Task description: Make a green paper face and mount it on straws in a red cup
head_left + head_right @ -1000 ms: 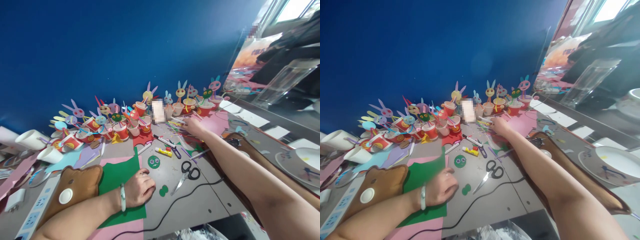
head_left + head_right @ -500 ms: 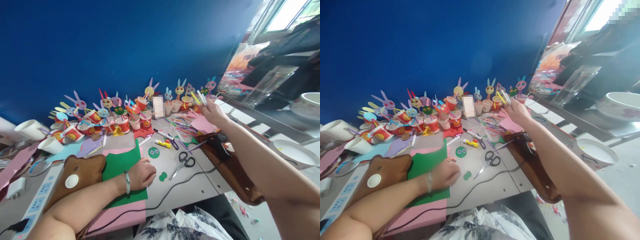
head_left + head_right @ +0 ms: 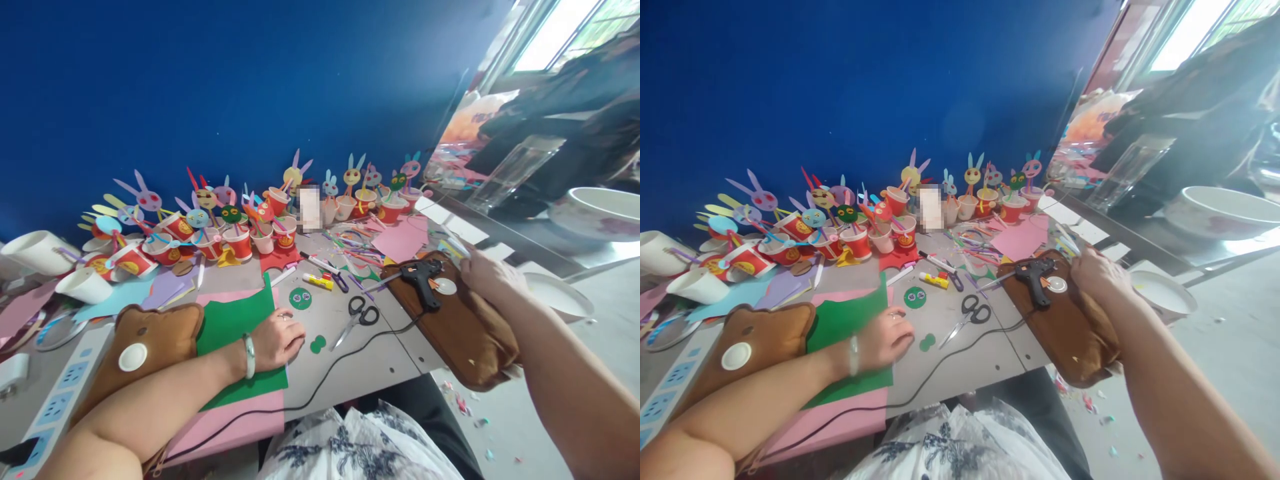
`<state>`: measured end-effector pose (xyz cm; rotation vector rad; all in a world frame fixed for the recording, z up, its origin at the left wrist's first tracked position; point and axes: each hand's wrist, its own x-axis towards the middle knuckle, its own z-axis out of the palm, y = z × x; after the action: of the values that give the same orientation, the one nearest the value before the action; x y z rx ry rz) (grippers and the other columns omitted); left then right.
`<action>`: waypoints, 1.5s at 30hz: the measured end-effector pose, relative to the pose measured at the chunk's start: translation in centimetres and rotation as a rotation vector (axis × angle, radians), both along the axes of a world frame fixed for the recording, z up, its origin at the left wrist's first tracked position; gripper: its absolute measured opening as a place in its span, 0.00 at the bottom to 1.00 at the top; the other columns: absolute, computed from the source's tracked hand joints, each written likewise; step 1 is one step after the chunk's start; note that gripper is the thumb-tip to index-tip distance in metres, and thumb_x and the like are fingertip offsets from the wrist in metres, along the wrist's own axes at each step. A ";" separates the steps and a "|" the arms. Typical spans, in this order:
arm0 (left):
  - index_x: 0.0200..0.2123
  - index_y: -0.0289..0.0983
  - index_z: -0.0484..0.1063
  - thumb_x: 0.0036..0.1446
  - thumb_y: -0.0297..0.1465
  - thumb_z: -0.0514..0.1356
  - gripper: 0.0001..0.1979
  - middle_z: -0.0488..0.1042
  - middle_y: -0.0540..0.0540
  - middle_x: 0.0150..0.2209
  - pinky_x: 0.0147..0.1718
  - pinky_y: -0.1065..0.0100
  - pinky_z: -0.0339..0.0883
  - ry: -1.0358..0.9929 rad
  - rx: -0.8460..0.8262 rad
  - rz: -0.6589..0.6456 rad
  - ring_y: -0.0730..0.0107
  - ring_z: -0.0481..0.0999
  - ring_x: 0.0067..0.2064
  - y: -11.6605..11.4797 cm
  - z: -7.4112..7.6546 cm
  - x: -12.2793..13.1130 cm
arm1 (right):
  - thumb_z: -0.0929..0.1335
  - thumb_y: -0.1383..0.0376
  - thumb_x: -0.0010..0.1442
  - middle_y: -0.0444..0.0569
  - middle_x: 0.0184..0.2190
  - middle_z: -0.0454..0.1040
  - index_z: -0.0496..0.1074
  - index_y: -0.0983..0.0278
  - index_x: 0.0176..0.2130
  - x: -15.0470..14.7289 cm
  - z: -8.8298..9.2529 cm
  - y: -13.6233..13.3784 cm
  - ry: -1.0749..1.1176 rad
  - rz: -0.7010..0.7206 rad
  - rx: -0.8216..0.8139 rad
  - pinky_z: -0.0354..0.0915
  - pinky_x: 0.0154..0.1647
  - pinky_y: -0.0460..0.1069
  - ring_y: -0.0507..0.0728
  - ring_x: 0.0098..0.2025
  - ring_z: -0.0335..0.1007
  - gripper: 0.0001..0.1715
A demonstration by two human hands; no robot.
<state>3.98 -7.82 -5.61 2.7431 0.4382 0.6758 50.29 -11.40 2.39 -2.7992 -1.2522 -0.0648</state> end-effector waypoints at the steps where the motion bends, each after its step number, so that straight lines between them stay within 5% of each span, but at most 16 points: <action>1: 0.35 0.39 0.69 0.64 0.26 0.51 0.08 0.76 0.51 0.28 0.55 0.60 0.64 -0.003 0.000 -0.001 0.70 0.74 0.31 0.0 0.0 0.0 | 0.58 0.61 0.64 0.76 0.42 0.76 0.73 0.70 0.50 0.2 -0.6 -0.3 0.008 -0.008 -0.018 0.58 0.36 0.57 0.69 0.39 0.73 0.23; 5: 0.34 0.39 0.68 0.63 0.26 0.51 0.08 0.76 0.51 0.28 0.56 0.60 0.64 -0.001 -0.003 0.004 0.70 0.74 0.31 0.0 0.0 0.1 | 0.55 0.60 0.66 0.75 0.40 0.76 0.72 0.69 0.50 0.3 -2.1 -1.5 0.000 -0.082 -0.003 0.60 0.35 0.58 0.70 0.39 0.75 0.25; 10: 0.34 0.39 0.68 0.63 0.25 0.51 0.08 0.76 0.51 0.28 0.54 0.60 0.64 -0.025 -0.002 -0.001 0.71 0.74 0.30 0.0 -0.1 0.1 | 0.52 0.58 0.68 0.74 0.43 0.75 0.66 0.67 0.56 -2.0 -2.0 -2.8 -0.060 -0.139 0.096 0.62 0.37 0.58 0.71 0.46 0.75 0.28; 13: 0.34 0.38 0.68 0.64 0.26 0.51 0.08 0.75 0.51 0.27 0.55 0.60 0.64 -0.014 -0.007 -0.004 0.71 0.73 0.30 0.0 -0.1 0.1 | 0.50 0.57 0.69 0.70 0.45 0.76 0.64 0.64 0.55 -4.7 -1.6 -3.6 -0.177 -0.043 0.229 0.62 0.39 0.59 0.71 0.47 0.73 0.27; 17: 0.34 0.38 0.69 0.64 0.27 0.51 0.08 0.75 0.50 0.28 0.55 0.60 0.63 0.002 -0.004 -0.004 0.71 0.73 0.30 0.0 0.0 0.0 | 0.49 0.54 0.70 0.62 0.34 0.77 0.65 0.63 0.47 -7.7 -1.7 -4.3 -0.133 0.134 0.060 0.59 0.32 0.55 0.67 0.35 0.74 0.25; 22: 0.33 0.38 0.69 0.63 0.26 0.52 0.08 0.75 0.51 0.27 0.54 0.62 0.64 -0.019 -0.002 -0.003 0.72 0.73 0.30 0.0 0.1 0.0 | 0.54 0.59 0.71 0.59 0.40 0.72 0.66 0.66 0.40 -10.2 -2.9 -4.2 -0.350 0.312 -0.044 0.60 0.36 0.53 0.64 0.43 0.71 0.18; 27: 0.33 0.39 0.69 0.63 0.26 0.51 0.08 0.75 0.52 0.27 0.54 0.61 0.64 -0.023 -0.003 0.005 0.71 0.74 0.30 0.0 -0.1 0.1 | 0.55 0.61 0.70 0.62 0.41 0.69 0.67 0.69 0.44 -12.1 -4.0 -3.7 -0.385 0.318 -0.080 0.61 0.31 0.52 0.67 0.43 0.70 0.18; 38: 0.34 0.38 0.69 0.64 0.26 0.51 0.08 0.77 0.51 0.30 0.54 0.62 0.63 0.001 0.017 -0.022 0.71 0.75 0.32 0.1 -0.2 0.1 | 0.54 0.56 0.72 0.58 0.33 0.74 0.66 0.68 0.46 -11.1 -3.8 -3.4 -0.257 0.269 -0.079 0.59 0.29 0.52 0.63 0.32 0.73 0.21; 45: 0.33 0.38 0.69 0.64 0.27 0.51 0.08 0.76 0.50 0.28 0.54 0.61 0.63 0.032 0.030 -0.013 0.70 0.73 0.30 0.2 -0.2 0.0 | 0.56 0.60 0.70 0.58 0.35 0.75 0.66 0.66 0.45 -10.1 -4.2 -3.1 -0.221 0.535 0.118 0.51 0.27 0.50 0.60 0.31 0.71 0.16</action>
<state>3.99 -7.61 -5.83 2.7860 0.4202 0.6411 40.17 -14.54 -1.85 -2.3171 -1.9295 -0.4062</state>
